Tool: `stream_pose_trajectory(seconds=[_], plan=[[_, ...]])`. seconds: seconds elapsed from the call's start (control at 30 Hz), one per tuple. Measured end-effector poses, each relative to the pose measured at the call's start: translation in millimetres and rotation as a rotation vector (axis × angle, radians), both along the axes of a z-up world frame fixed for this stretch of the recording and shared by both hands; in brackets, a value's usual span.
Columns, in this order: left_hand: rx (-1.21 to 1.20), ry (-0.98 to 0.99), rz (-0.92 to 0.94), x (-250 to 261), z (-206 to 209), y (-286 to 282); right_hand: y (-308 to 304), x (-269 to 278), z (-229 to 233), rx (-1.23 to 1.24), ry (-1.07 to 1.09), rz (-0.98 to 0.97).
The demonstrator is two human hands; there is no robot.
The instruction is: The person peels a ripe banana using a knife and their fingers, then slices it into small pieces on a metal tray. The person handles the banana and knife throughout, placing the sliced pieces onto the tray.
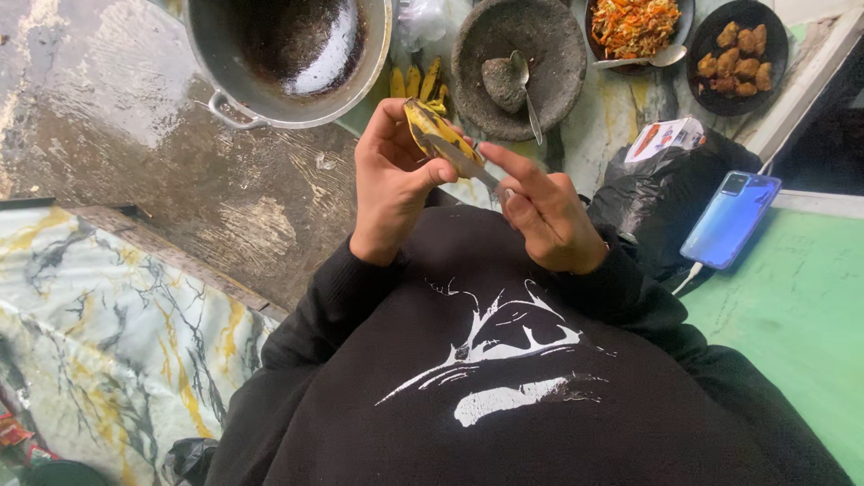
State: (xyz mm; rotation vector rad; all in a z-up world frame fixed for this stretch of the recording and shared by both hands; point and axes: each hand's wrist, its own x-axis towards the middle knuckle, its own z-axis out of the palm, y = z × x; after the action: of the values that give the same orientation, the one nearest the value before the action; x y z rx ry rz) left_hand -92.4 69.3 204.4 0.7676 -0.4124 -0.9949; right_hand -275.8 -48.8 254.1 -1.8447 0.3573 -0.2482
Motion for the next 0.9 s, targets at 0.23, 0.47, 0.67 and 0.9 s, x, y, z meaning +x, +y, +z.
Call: stream_pose_trajectory(seconds=[0.23, 0.47, 0.67, 0.9], plan=[[0.031, -0.003, 0.004, 3.7, 4.8, 5.5, -0.3, 4.6, 5.1, -0.028, 0.015, 0.017], [0.086, -0.061, 0.015, 7.0, 6.4, 6.5, -1.0, 6.8, -0.6, -0.028, 0.016, 0.002], [0.112, -0.013, -0.014, 7.4, 8.1, 5.9, -1.8, 3.6, -3.1, 0.137, 0.025, -0.022], [0.077, 0.033, -0.016, 6.6, 4.3, 2.0, -0.7, 3.7, -2.2, 0.209, 0.022, -0.014]])
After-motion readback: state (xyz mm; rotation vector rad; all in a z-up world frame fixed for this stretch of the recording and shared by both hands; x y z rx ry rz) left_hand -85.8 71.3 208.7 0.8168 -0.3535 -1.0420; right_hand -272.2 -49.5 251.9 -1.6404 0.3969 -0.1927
